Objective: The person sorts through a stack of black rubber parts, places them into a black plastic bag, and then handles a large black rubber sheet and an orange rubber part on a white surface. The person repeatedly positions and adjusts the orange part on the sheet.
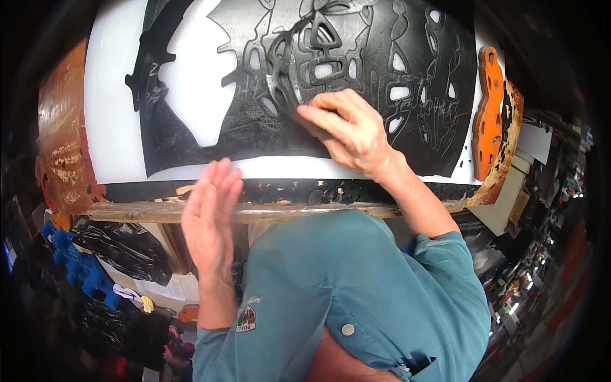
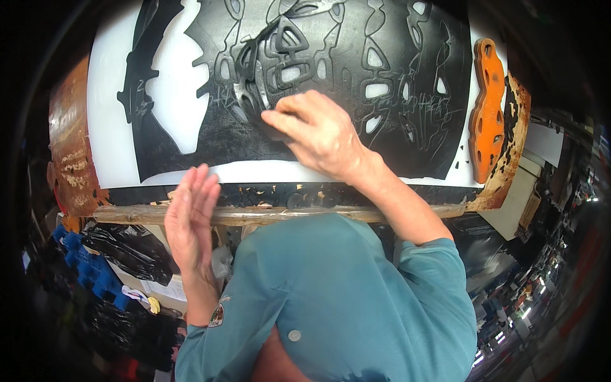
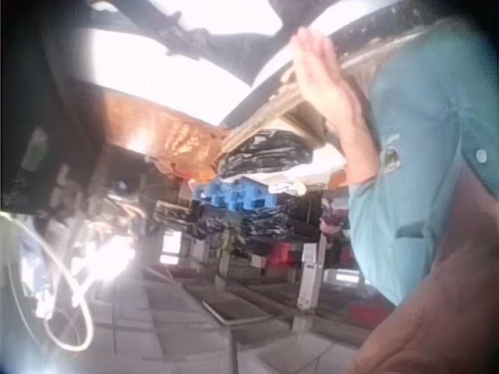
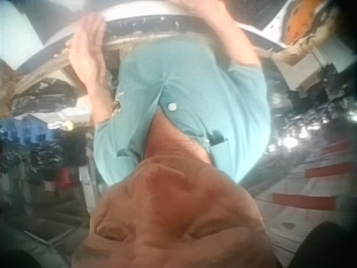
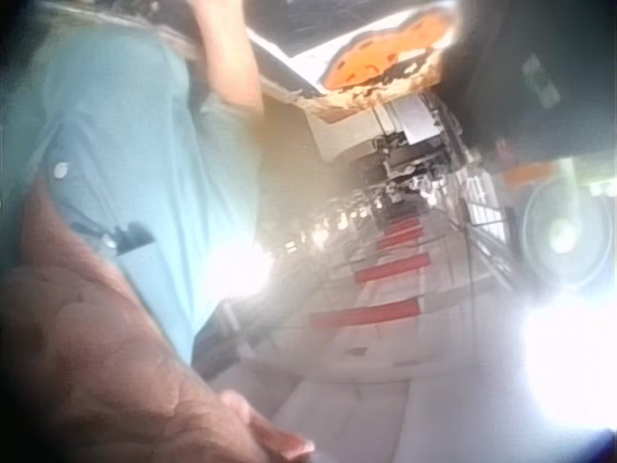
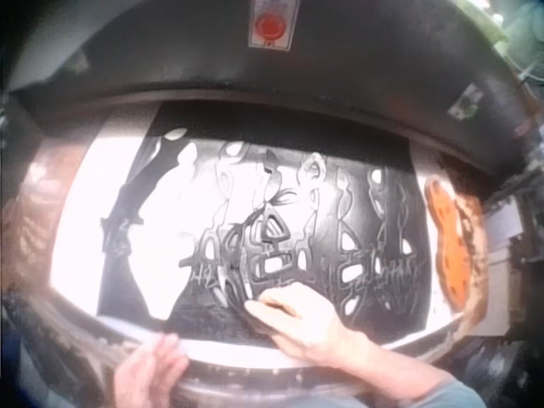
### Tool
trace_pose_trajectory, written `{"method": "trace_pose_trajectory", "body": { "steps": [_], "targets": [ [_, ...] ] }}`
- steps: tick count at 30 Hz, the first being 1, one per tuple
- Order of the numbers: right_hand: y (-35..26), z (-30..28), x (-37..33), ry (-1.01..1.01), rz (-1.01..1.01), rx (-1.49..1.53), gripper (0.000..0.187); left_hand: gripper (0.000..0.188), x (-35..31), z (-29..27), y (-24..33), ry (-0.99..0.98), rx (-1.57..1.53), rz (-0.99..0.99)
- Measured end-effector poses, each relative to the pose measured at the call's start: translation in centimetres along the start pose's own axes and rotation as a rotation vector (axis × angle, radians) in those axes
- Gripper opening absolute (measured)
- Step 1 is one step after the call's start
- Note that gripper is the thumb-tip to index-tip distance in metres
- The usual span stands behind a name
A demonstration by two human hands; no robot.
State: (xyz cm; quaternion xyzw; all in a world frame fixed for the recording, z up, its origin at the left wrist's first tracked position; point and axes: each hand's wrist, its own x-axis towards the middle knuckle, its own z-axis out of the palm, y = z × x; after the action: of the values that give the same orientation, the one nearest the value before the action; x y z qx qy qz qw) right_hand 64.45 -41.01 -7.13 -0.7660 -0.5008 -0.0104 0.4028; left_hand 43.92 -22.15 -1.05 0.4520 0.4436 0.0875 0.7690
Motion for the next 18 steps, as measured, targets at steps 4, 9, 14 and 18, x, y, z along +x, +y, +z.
{"method": "trace_pose_trajectory", "body": {
  "steps": [4, 9, 14, 18],
  "targets": [
    [0.7, 0.0, -0.6, -0.005, -0.024, 0.029, 0.044, 0.057, -1.8, 1.2, -0.7, -0.114, -0.260, -0.181],
    [0.7, 0.5, -0.5, 0.054, -0.075, 0.045, 0.048, 0.058, -0.7, 2.2, -1.7, -0.195, -0.490, -0.227],
    [0.6, 0.0, -0.7, -0.010, -0.090, 0.056, 0.043, 0.036, -0.6, 4.1, -3.2, -0.253, -0.513, -0.150],
    [0.3, -0.3, -0.7, -0.053, -0.082, 0.081, 0.044, 0.022, 1.0, 6.1, -4.0, -0.196, -0.380, -0.155]
  ]
}}
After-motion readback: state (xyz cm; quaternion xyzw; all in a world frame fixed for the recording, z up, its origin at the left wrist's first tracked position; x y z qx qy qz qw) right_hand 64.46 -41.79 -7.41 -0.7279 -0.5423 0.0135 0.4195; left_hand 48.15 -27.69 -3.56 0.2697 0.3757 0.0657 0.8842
